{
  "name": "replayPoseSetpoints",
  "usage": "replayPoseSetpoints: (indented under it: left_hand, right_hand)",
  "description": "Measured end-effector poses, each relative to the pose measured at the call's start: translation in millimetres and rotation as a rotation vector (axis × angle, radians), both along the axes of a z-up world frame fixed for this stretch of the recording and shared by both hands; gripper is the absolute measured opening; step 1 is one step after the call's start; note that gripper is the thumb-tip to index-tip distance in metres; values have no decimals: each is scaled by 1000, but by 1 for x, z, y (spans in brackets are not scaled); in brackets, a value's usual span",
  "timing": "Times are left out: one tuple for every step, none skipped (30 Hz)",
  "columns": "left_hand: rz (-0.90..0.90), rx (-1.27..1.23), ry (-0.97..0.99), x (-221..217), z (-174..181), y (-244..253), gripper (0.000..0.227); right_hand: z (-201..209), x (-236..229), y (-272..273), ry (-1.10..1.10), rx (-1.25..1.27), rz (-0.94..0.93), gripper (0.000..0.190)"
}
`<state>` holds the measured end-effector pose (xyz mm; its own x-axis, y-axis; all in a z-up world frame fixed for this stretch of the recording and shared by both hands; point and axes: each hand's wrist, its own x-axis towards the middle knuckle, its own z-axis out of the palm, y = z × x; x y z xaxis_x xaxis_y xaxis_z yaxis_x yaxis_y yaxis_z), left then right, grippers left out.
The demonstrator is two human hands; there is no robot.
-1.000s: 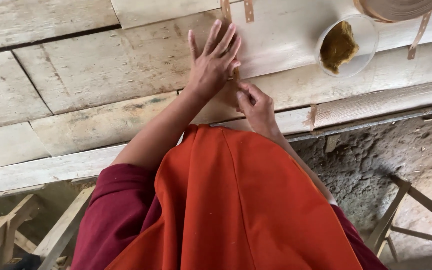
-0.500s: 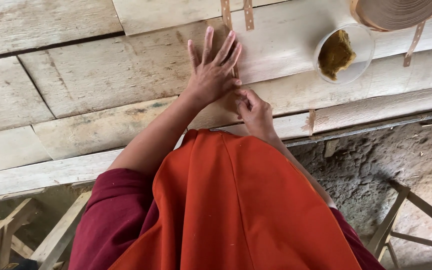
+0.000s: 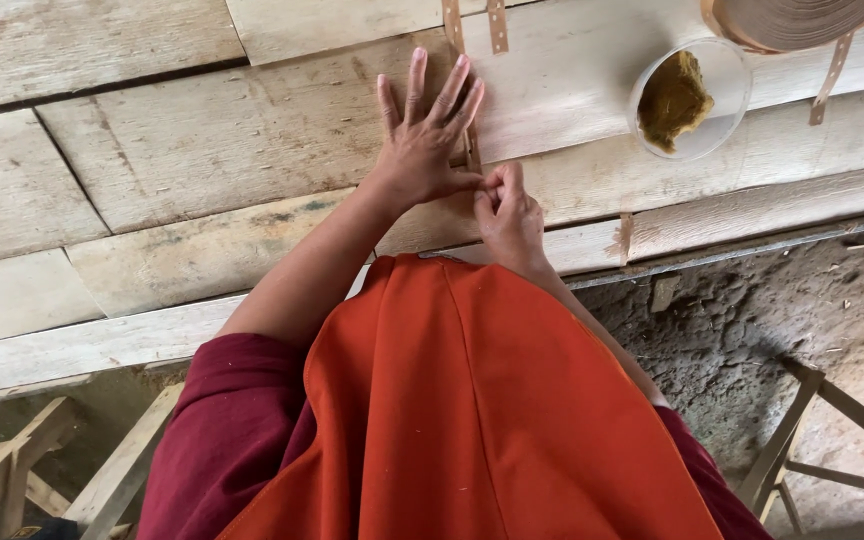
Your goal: Applying glue to thin wooden strips and sticking them onto a wooden panel in a workshop.
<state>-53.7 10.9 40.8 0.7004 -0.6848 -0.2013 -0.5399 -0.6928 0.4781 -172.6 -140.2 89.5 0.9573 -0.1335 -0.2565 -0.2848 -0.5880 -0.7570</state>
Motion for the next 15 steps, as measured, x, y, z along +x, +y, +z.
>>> replayPoseSetpoints:
  left_hand:
    - [-2, 1, 1, 0, 3, 0, 133]
    - [-6, 17, 28, 1, 7, -1, 132]
    - [-11, 34, 54, 3, 11, -1, 130]
    - [-12, 33, 54, 2, 9, -1, 130]
    - [-12, 36, 40, 2, 8, -2, 130]
    - [-10, 39, 26, 2, 6, -1, 130]
    - [-10, 39, 25, -1, -6, -1, 130]
    - [-12, 64, -162, -3, -19, -1, 135]
    - [-12, 90, -350, -6, -31, 0, 141]
    - [-9, 86, -351, -5, -27, -1, 141]
    - [-12, 99, -326, -5, -23, -2, 130]
    - [-16, 116, -300, -5, -18, 0, 124]
    - [-12, 116, -299, -4, -22, 1, 124]
    - [-12, 98, -320, -5, -26, 2, 115]
    - [-13, 80, -340, -6, -29, 3, 107]
  right_hand:
    - [-1, 0, 0, 1, 1, -2, 29]
    - [-2, 1, 1, 22, -24, 10, 28]
    - [-3, 2, 1, 44, -49, 21, 28]
    - [-11, 0, 1, 44, -49, 20, 28]
    - [-19, -2, 0, -50, -122, 59, 29]
    - [-26, -3, 0, -144, -195, 100, 31]
    - [-26, -3, 2, -145, -195, 101, 31]
    - [-25, -2, 4, -185, -220, 112, 31]
    - [-24, -2, 5, -226, -245, 123, 31]
    - [-24, -4, 11, -226, -249, 126, 31]
    - [-25, -6, 17, -239, -276, 200, 24]
    - [-25, -8, 25, -249, -298, 275, 19]
    - [-9, 2, 29, -249, -298, 279, 19]
    - [7, 10, 33, -156, -78, 203, 11]
    - [23, 18, 38, -62, 141, 126, 8]
